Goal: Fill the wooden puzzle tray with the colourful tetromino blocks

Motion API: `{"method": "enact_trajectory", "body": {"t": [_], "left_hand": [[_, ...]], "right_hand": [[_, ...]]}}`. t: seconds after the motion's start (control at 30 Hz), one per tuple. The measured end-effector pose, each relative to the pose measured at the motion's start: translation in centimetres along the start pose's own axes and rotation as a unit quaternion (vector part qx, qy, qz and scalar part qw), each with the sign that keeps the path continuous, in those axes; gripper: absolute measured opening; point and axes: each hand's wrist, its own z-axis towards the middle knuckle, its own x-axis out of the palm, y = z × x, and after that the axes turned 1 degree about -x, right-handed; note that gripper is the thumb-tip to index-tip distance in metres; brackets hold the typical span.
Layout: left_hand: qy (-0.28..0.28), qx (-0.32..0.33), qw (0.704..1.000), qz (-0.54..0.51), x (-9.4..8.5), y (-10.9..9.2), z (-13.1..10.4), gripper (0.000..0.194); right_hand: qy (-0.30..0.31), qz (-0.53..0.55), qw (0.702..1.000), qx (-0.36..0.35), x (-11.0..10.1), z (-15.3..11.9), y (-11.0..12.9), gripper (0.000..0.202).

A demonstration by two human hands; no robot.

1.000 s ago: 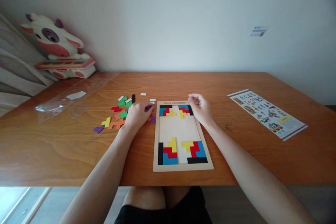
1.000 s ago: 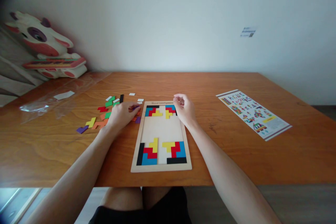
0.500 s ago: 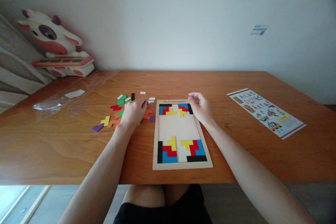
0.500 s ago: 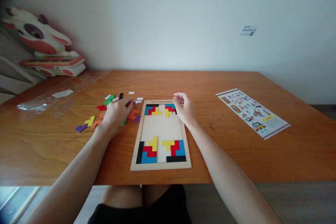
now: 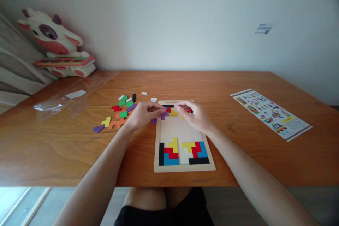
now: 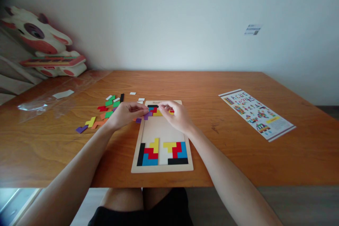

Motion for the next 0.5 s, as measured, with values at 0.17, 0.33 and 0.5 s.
{"method": "enact_trajectory", "body": {"t": [0.17,0.33,0.5], "left_hand": [[0.017,-0.008,1.0,-0.009,0.22,-0.75,-0.3,0.038],[0.029,-0.004,0.999,-0.027,0.15,-0.77,-0.35,0.035],[0.047,-0.031,0.998,-0.023,0.35,-0.54,-0.2,0.046]], "right_hand": [[0.086,0.028,0.996,0.014,0.45,-0.37,1.0,0.02],[0.1,0.072,0.992,0.034,0.83,-0.42,0.85,0.023],[0.159,0.079,0.983,0.056,0.74,-0.73,1.24,0.017]]}}
